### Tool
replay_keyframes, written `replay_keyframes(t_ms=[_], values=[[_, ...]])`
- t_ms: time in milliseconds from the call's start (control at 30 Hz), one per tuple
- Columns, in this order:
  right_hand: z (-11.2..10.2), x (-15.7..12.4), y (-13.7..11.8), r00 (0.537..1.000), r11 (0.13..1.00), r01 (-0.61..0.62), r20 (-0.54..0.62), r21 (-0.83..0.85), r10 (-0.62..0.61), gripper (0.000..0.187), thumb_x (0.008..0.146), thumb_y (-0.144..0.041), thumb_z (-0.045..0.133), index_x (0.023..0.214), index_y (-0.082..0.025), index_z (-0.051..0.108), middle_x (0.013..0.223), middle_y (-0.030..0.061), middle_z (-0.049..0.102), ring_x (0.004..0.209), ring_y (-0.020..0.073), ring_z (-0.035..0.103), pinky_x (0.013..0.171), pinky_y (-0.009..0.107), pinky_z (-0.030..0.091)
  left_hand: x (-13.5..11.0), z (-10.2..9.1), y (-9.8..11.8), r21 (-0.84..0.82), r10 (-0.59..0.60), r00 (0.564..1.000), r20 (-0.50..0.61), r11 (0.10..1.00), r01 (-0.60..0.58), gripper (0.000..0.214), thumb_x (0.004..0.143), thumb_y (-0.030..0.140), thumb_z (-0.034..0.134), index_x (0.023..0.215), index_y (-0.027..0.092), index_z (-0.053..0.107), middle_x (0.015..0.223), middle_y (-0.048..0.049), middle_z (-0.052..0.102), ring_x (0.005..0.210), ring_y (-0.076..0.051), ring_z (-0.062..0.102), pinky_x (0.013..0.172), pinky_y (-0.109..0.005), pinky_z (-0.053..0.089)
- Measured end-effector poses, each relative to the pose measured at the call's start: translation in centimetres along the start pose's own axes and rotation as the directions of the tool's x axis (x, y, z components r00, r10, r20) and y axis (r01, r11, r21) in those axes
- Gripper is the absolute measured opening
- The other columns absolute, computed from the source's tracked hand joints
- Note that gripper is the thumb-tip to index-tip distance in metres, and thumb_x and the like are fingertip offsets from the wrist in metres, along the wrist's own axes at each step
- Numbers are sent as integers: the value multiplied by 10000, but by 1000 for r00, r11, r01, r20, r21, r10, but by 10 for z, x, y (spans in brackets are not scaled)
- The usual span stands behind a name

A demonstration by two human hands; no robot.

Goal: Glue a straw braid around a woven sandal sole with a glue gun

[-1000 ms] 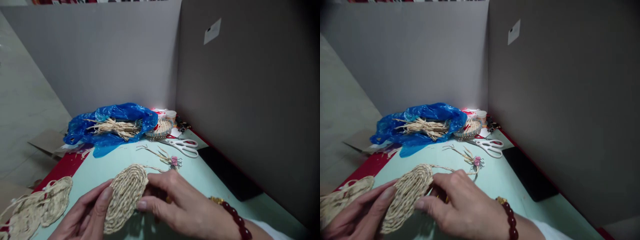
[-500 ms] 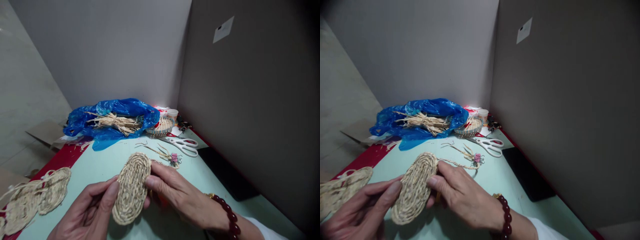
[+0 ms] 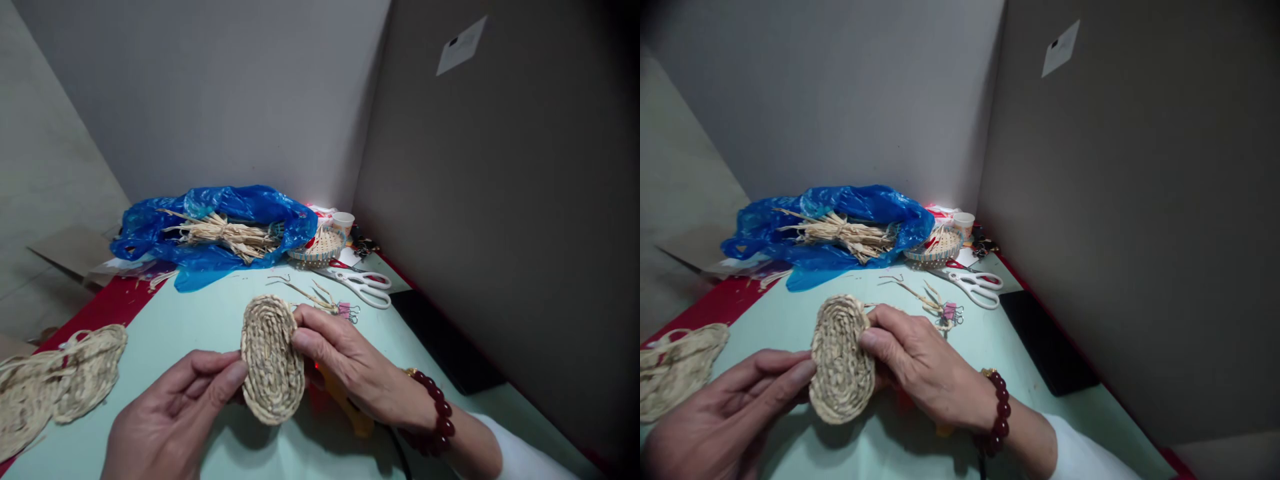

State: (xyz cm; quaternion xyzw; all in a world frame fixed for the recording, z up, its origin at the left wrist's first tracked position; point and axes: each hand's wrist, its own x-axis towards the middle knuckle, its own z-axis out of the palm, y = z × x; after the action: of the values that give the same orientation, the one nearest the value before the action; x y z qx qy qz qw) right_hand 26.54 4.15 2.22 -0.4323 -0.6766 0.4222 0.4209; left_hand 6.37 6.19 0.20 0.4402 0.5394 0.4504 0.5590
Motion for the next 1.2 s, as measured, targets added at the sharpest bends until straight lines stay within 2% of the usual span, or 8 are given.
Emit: replay_keyframes(t_ms=[133, 233, 333, 467, 667, 867, 1033, 1200], values=[[-2, 3, 1, 1000, 1000, 8, 2, -10, -8, 342, 1034, -491, 396, 841, -223, 485, 801, -30, 455, 726, 131, 425, 678, 260, 360, 2, 4, 5, -118, -136, 977, 165, 981, 156, 157, 645, 357, 847, 666, 256, 728, 760, -47, 762, 712, -236, 724, 591, -289, 604], [-3, 5, 1, 1000, 1000, 5, 11, 7, -5, 308, 1038, -450, 386, 846, -228, 479, 814, -25, 446, 738, 135, 418, 680, 256, 370, 2, 5, 5, -94, -126, 968, 219, 984, 150, 170, 652, 365, 851, 635, 239, 739, 657, -37, 730, 581, -157, 666, 527, -205, 554], [-1, 5, 1, 1000, 999, -4, 30, 35, 3, 274, 1031, -429, 381, 867, -238, 490, 818, -19, 454, 750, 145, 436, 688, 261, 390, 0, 6, 4, -34, -60, 981, 186, 997, 67, 216, 641, 424, 859, 682, 242, 752, 618, -12, 712, 519, -111, 629, 503, -152, 520], [3, 4, 0, 998, 992, -25, -46, 120, 31, 297, 1014, -450, 426, 835, -230, 519, 805, -18, 489, 740, 147, 471, 693, 267, 403, -3, 7, 3, -43, -6, 996, 86, 999, 10, 263, 597, 425, 885, 741, 255, 746, 613, 16, 723, 517, -114, 658, 529, -140, 534], [5, 4, 4, 987, 886, -146, 3, 439, 161, 310, 835, -465, 722, 919, -166, 716, 857, 10, 638, 777, 138, 557, 769, 264, 441, -4, 7, 2, -133, 12, 999, -46, 991, -18, 306, 589, 397, 896, 799, 264, 718, 674, 17, 779, 537, -133, 707, 558, -137, 557], [8, 4, 6, 976, 854, -183, -13, 488, 217, 336, 744, -463, 803, 733, -136, 725, 696, -12, 616, 656, 108, 516, 680, 238, 419, -3, 7, -1, -58, 68, 997, -29, 996, -70, 318, 624, 435, 867, 822, 244, 708, 626, 31, 757, 536, -115, 690, 579, -121, 541], [9, 3, 1, 978, 869, -177, -20, 462, 210, 327, 783, -465, 782, 788, -158, 671, 735, -16, 610, 695, 119, 550, 675, 231, 440, 3, 5, -2, -90, 138, 990, 22, 987, -135, 300, 633, 432, 869, 801, 226, 731, 699, 0, 766, 544, -137, 680, 551, -168, 556], [11, 3, 4, 981, 851, -178, 27, 494, 190, 321, 780, -446, 796, 831, -152, 680, 768, 2, 653, 694, 113, 593, 684, 228, 467, 7, 5, -5, -119, 166, 986, -27, 978, -168, 268, 667, 445, 850, 811, 240, 755, 734, 9, 758, 570, -126, 653, 562, -170, 558]])
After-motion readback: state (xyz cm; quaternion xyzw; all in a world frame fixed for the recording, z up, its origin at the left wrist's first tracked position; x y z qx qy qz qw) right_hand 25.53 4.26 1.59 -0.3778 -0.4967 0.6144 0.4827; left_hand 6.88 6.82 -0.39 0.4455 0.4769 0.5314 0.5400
